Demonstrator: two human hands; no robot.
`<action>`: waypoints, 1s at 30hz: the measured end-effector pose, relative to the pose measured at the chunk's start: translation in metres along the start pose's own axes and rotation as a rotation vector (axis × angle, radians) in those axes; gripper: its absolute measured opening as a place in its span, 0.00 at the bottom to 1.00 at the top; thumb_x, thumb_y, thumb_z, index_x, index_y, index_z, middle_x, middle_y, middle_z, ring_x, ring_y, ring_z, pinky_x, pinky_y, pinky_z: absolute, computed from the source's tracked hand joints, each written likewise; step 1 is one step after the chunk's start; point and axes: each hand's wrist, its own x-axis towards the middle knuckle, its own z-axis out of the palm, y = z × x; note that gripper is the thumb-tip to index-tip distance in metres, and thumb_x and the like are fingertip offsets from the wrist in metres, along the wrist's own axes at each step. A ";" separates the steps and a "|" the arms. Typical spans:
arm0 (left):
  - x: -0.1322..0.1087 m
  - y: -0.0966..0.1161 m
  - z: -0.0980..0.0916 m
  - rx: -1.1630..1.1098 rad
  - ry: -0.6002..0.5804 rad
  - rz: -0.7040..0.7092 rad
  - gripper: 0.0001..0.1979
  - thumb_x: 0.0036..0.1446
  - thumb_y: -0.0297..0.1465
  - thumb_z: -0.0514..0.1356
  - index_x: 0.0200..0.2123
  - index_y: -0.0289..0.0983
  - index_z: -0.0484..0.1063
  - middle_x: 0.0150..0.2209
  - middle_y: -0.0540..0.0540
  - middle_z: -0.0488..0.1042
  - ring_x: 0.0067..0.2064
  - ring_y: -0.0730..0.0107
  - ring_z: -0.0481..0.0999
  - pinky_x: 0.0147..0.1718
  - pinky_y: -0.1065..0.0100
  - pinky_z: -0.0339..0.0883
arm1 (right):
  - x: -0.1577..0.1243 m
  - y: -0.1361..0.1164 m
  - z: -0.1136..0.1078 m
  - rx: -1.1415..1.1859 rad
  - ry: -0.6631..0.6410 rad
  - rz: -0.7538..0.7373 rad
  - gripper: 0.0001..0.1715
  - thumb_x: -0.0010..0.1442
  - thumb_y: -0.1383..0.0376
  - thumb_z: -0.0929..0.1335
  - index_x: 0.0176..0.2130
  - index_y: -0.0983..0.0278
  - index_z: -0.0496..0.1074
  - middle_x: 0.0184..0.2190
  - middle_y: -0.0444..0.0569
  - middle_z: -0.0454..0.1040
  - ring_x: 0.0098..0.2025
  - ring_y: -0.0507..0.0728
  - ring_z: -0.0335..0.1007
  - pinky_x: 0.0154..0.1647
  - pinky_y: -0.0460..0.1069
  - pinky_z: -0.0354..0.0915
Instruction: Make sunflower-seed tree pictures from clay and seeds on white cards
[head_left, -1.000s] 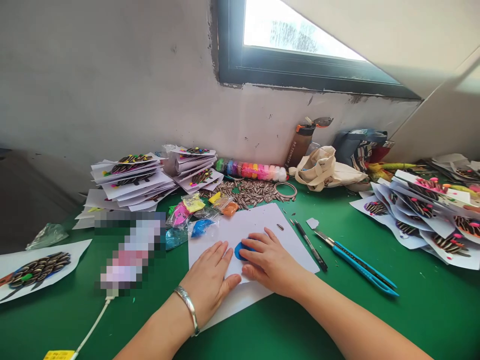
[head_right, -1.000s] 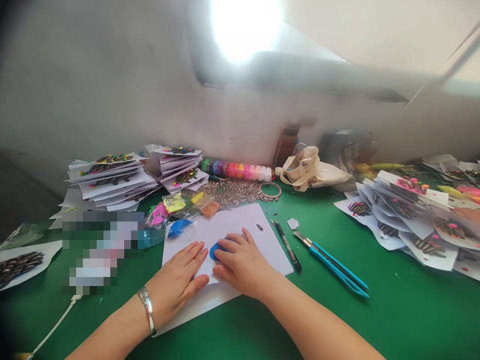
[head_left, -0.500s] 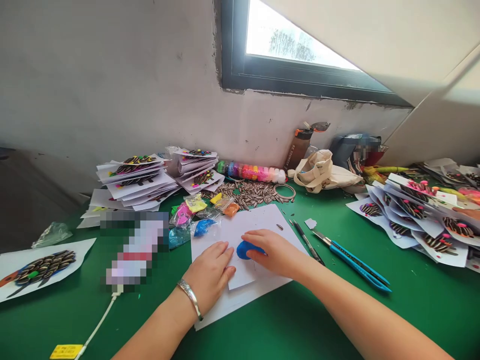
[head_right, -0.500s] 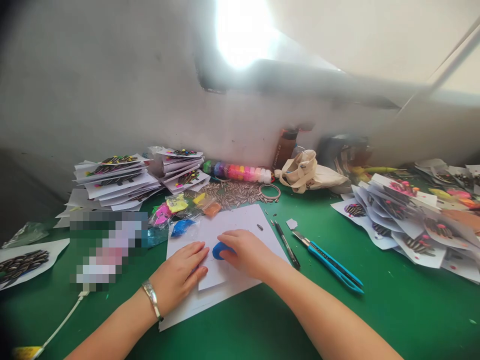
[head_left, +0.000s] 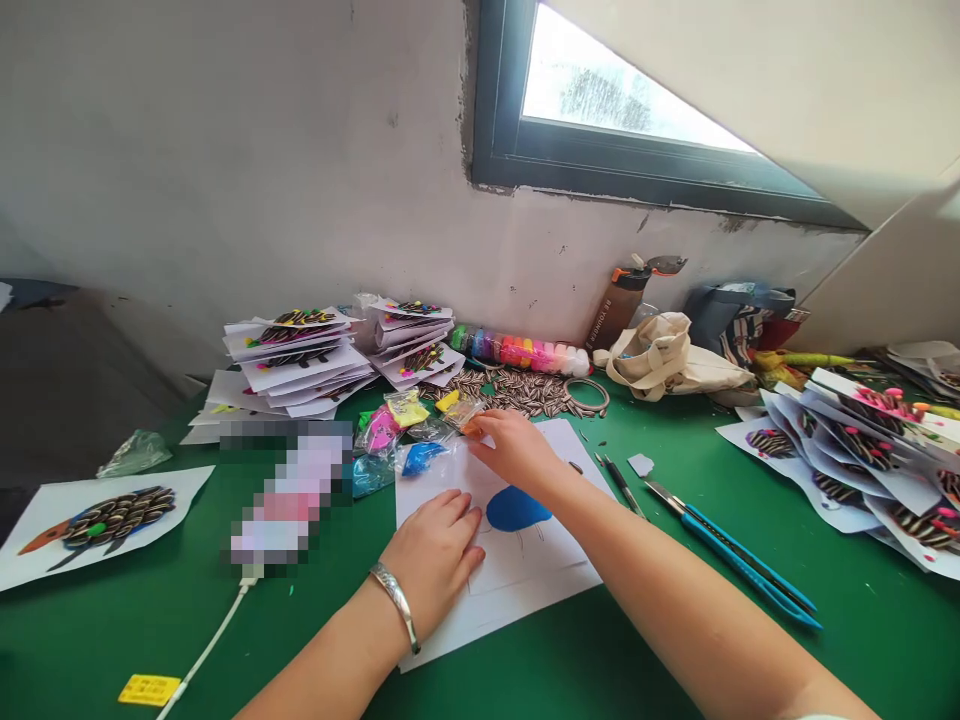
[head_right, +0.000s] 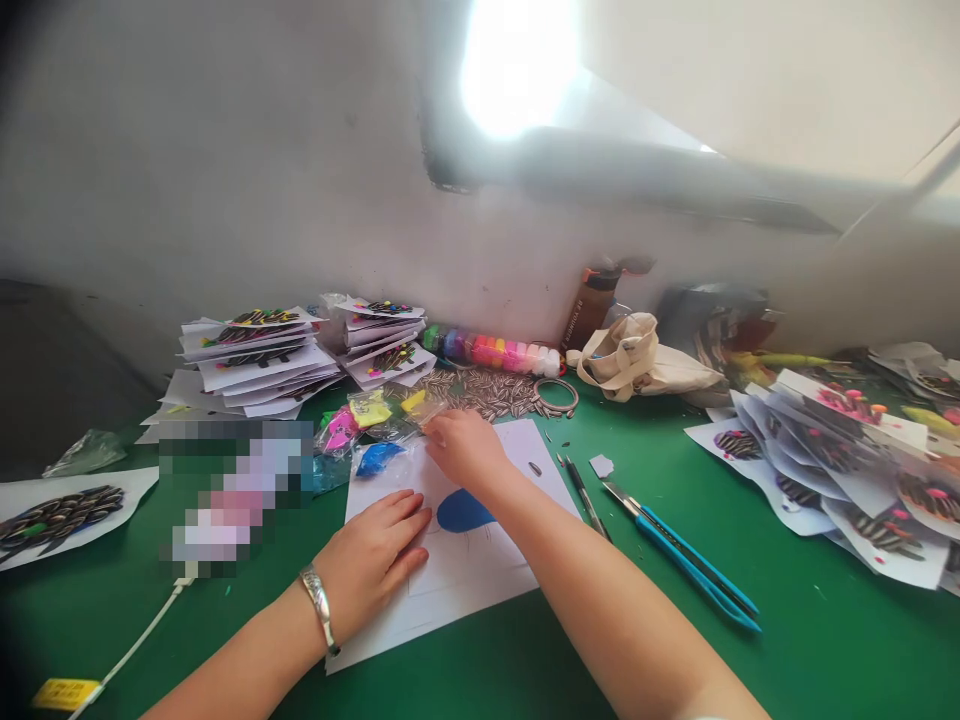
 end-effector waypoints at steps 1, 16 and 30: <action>0.000 0.000 0.000 -0.007 0.011 0.002 0.18 0.57 0.28 0.57 0.51 0.33 0.71 0.53 0.37 0.72 0.56 0.51 0.68 0.55 0.52 0.66 | 0.002 -0.001 0.002 -0.012 0.004 0.007 0.10 0.59 0.64 0.67 0.42 0.59 0.74 0.44 0.46 0.75 0.44 0.56 0.68 0.47 0.49 0.59; -0.002 -0.001 0.005 -0.077 0.281 0.022 0.14 0.60 0.29 0.55 0.47 0.33 0.74 0.46 0.40 0.77 0.49 0.55 0.75 0.49 0.52 0.71 | 0.016 0.000 0.015 -0.201 -0.002 0.013 0.12 0.64 0.64 0.61 0.41 0.61 0.73 0.42 0.52 0.74 0.45 0.60 0.63 0.44 0.52 0.55; -0.002 0.005 -0.007 -0.147 0.306 0.010 0.12 0.62 0.28 0.51 0.40 0.36 0.74 0.39 0.43 0.78 0.43 0.59 0.76 0.45 0.58 0.72 | 0.053 -0.037 0.005 -0.174 -0.029 -0.044 0.13 0.63 0.65 0.60 0.36 0.62 0.73 0.38 0.52 0.76 0.42 0.59 0.67 0.41 0.50 0.56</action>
